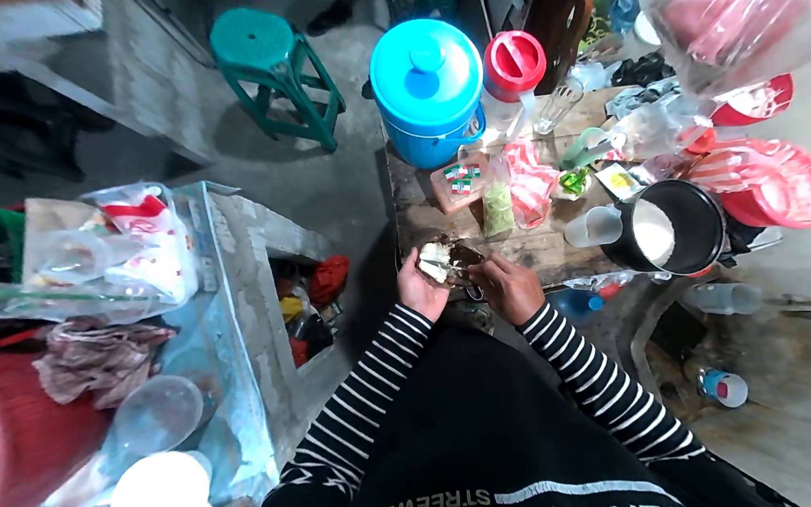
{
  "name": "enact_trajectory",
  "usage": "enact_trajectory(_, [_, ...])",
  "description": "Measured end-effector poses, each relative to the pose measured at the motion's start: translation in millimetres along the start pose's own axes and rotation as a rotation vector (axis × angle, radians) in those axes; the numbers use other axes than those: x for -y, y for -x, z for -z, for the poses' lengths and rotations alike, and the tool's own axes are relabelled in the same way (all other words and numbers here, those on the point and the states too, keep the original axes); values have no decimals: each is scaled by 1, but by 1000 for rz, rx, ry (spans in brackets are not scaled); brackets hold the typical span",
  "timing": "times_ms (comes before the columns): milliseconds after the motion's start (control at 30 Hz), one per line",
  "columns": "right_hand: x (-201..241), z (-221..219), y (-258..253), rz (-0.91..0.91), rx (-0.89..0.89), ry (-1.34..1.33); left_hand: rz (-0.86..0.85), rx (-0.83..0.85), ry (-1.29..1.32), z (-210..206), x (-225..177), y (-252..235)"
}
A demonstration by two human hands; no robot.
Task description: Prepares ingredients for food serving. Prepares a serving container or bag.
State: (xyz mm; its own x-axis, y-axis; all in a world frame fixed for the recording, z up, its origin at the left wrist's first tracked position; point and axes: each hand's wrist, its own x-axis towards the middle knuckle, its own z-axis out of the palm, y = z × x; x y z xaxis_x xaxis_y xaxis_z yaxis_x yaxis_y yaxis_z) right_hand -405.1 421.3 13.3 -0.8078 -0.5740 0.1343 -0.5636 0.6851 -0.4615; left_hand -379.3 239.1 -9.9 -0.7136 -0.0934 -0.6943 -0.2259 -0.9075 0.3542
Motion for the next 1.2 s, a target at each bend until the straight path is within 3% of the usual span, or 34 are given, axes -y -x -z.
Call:
enact_trajectory(133, [2,8,-1,34,-90,56,-17,-26,-32,4,1,-4])
enact_trajectory(267, [5,7,4,-89,-137,-49,-16,-46,-22,11,3,-10])
enact_trajectory(500, [19,-16,12,-365,116,-247,-71,-41,105,19,7,-29])
enact_trajectory(833, [25,-39,6,-419,357,-230,-134,-144,60,21,20,-39])
enact_trajectory(1200, [11,-44,15,-342,221,19,-174,-166,-85,33,31,-43])
